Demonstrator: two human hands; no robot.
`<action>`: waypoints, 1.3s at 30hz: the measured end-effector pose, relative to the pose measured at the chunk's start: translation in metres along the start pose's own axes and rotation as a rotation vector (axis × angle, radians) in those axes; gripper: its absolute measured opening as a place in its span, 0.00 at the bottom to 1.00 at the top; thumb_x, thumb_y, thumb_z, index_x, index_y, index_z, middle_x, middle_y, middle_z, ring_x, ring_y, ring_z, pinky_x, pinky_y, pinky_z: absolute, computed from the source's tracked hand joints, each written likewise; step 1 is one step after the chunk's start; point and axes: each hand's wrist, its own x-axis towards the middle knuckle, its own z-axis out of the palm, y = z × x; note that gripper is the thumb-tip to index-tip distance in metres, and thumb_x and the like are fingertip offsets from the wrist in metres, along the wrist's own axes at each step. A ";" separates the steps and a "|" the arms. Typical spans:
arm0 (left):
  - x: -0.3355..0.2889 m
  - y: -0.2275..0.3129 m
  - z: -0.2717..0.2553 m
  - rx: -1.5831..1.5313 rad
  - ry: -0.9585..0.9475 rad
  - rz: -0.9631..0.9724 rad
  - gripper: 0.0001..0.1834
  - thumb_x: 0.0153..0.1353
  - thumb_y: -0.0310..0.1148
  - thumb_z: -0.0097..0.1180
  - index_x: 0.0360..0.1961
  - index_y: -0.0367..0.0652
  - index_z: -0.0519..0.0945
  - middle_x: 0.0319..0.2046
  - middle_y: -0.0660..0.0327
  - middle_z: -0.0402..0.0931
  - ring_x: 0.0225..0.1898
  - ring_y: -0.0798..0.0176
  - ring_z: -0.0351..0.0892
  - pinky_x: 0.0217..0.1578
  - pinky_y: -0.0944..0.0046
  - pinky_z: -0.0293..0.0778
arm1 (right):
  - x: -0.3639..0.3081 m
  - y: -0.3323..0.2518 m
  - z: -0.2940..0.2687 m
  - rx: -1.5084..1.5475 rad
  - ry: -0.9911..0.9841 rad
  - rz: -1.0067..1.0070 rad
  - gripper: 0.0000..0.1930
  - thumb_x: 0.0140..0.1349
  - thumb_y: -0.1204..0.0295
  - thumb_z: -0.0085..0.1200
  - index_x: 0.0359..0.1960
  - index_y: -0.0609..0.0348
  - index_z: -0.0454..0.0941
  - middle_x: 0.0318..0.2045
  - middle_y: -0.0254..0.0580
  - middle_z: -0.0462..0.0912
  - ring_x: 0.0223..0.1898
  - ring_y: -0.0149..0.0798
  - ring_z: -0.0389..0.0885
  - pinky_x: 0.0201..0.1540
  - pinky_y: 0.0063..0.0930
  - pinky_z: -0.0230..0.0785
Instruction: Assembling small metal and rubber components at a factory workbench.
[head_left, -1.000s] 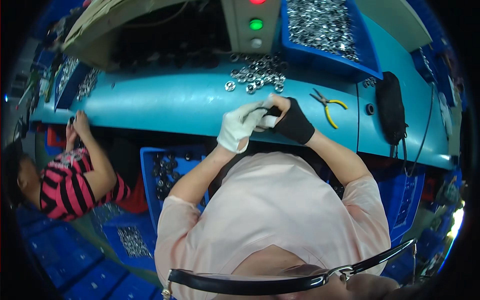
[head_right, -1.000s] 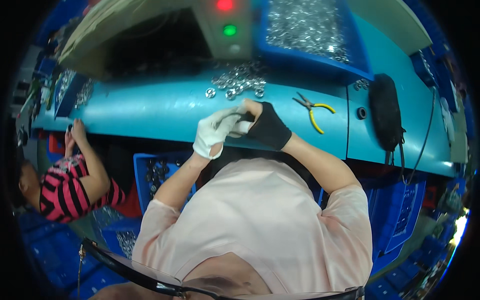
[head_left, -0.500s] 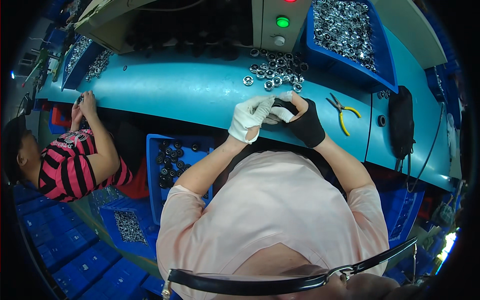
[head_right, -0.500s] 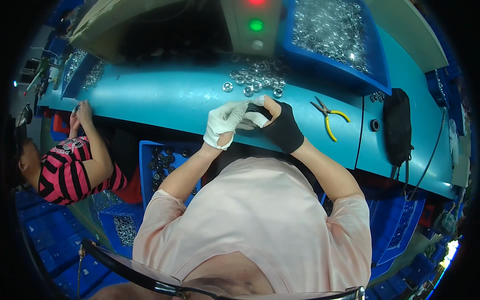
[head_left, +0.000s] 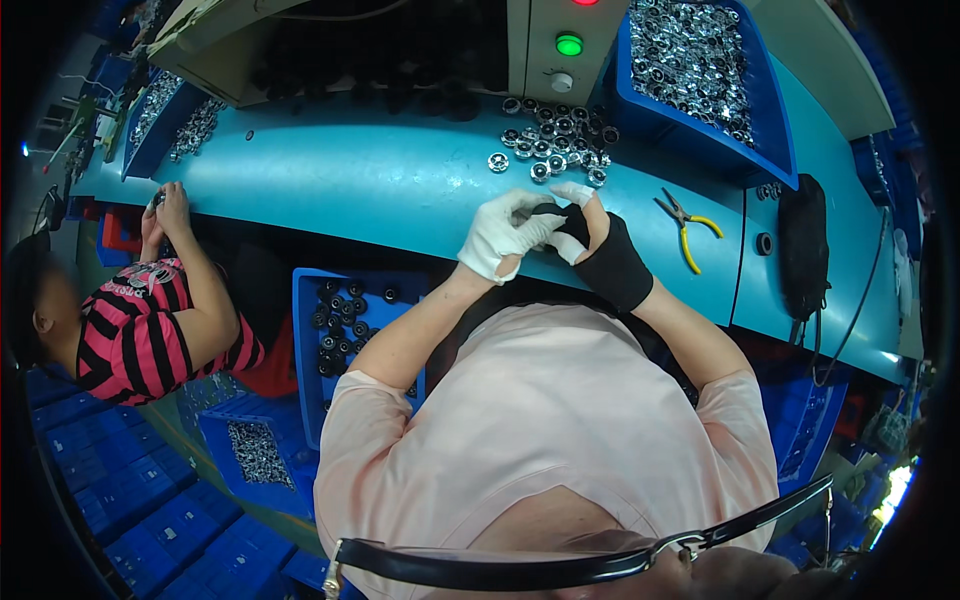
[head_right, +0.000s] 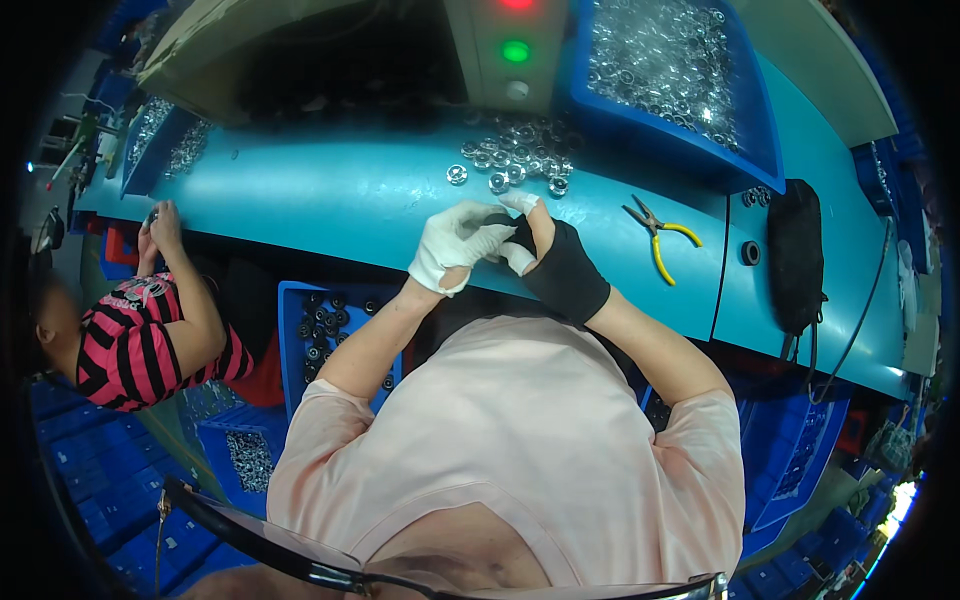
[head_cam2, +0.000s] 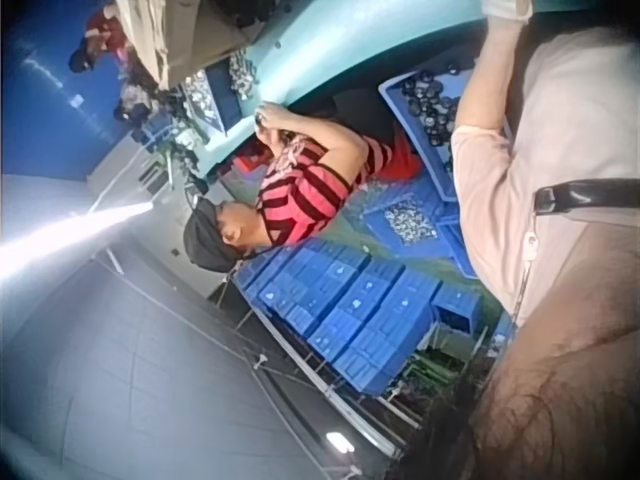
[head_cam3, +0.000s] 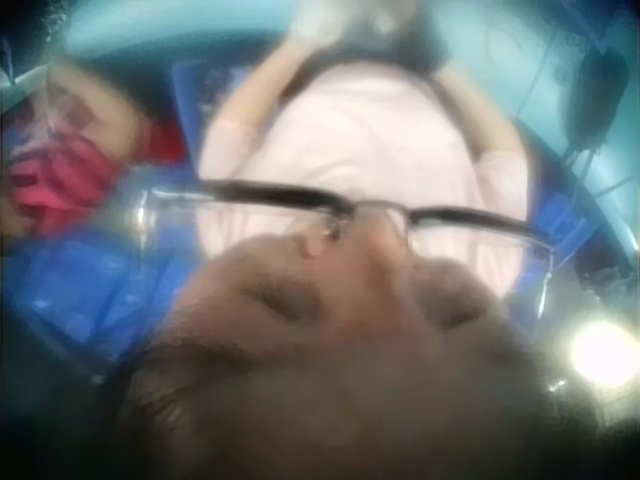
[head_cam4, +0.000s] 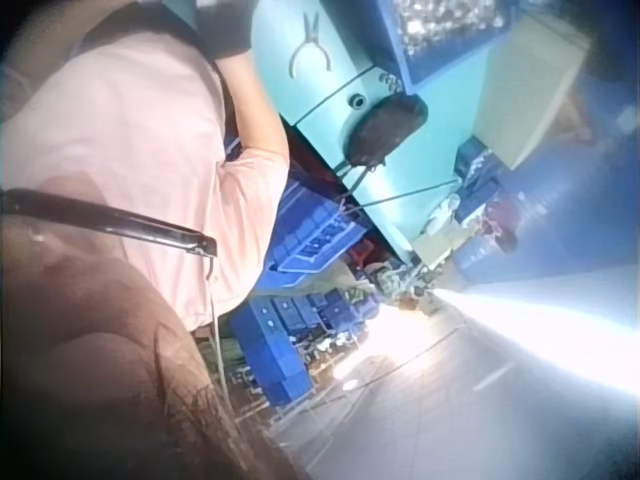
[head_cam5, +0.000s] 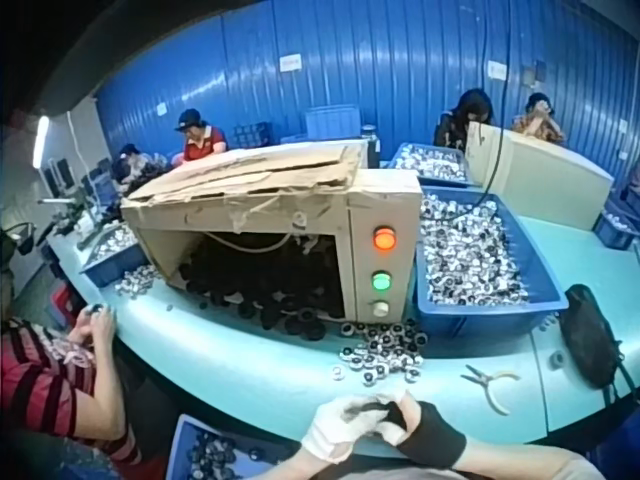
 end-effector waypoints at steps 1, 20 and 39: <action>0.000 0.000 0.001 0.001 0.000 0.001 0.18 0.56 0.26 0.60 0.46 0.27 0.73 0.35 0.51 0.78 0.31 0.63 0.81 0.32 0.67 0.78 | -0.001 0.001 0.002 0.000 0.001 -0.002 0.24 0.53 0.81 0.54 0.53 0.61 0.63 0.38 0.53 0.79 0.39 0.49 0.81 0.41 0.33 0.72; -0.018 0.021 -0.028 -0.067 -0.064 -0.260 0.16 0.59 0.37 0.58 0.37 0.32 0.75 0.28 0.57 0.76 0.22 0.64 0.78 0.21 0.69 0.76 | 0.006 0.007 0.013 0.232 -0.181 -0.068 0.24 0.56 0.72 0.59 0.54 0.59 0.68 0.37 0.43 0.78 0.38 0.34 0.77 0.45 0.28 0.68; -0.032 0.082 -0.170 0.476 0.105 -0.049 0.18 0.62 0.32 0.51 0.50 0.34 0.74 0.32 0.54 0.79 0.35 0.63 0.80 0.33 0.67 0.75 | 0.101 0.016 0.029 -0.940 -0.241 -0.579 0.05 0.50 0.74 0.47 0.29 0.61 0.73 0.24 0.46 0.73 0.31 0.47 0.74 0.33 0.40 0.66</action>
